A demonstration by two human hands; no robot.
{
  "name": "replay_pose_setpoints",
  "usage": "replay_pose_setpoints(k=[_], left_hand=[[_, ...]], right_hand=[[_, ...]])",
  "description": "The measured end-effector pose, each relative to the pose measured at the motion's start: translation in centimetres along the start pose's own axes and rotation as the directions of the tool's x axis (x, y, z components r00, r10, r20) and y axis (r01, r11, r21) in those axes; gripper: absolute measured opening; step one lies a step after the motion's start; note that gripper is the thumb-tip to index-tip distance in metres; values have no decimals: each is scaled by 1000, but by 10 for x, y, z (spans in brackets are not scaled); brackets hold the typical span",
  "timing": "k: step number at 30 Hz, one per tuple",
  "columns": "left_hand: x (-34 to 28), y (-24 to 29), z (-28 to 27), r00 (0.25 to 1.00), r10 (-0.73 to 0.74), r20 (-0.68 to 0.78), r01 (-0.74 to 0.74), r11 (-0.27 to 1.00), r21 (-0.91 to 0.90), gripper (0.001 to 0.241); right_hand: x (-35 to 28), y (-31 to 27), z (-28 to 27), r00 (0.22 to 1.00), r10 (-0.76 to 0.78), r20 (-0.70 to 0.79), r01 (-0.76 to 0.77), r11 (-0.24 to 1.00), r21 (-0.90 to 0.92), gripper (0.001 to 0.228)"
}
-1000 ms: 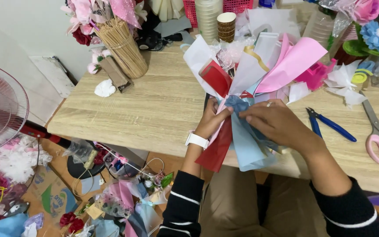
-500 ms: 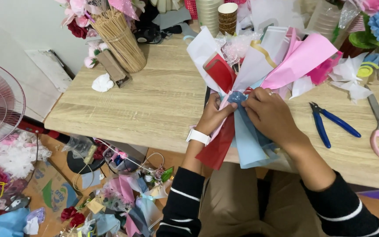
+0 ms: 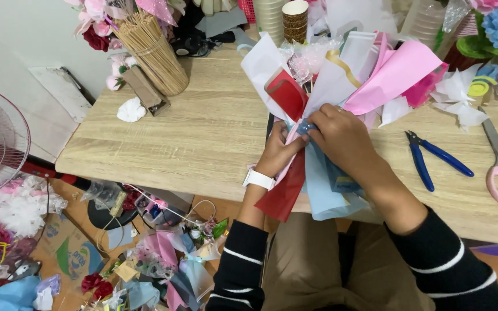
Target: The person arranges and wraps a bouquet of artificial flowers using various sheets of colored paper, including red, blue, and pink. They secure the wrapping with a small blue clip and continue to adjust the layers of paper around the bouquet on a cluttered wooden table.
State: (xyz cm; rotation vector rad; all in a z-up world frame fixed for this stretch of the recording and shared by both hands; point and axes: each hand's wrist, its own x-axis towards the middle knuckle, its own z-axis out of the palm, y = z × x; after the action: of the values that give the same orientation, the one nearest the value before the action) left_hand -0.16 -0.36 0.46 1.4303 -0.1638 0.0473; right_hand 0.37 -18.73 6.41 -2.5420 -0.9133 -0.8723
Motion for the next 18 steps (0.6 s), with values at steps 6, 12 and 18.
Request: replay_pose_setpoints(k=[6, 12, 18], left_hand=[[4, -9, -3, 1000, 5, 9, -5, 1000, 29, 65], [3, -11, -5, 999, 6, -39, -3, 997, 83, 64], [-6, 9, 5, 989, 17, -148, 31, 948, 315, 68]], right_hand=[[-3, -1, 9, 999, 34, 6, -35, 995, 92, 11], [-8, 1, 3, 997, 74, 11, -74, 956, 283, 10], [-14, 8, 16, 991, 133, 1, -124, 918, 377, 8]])
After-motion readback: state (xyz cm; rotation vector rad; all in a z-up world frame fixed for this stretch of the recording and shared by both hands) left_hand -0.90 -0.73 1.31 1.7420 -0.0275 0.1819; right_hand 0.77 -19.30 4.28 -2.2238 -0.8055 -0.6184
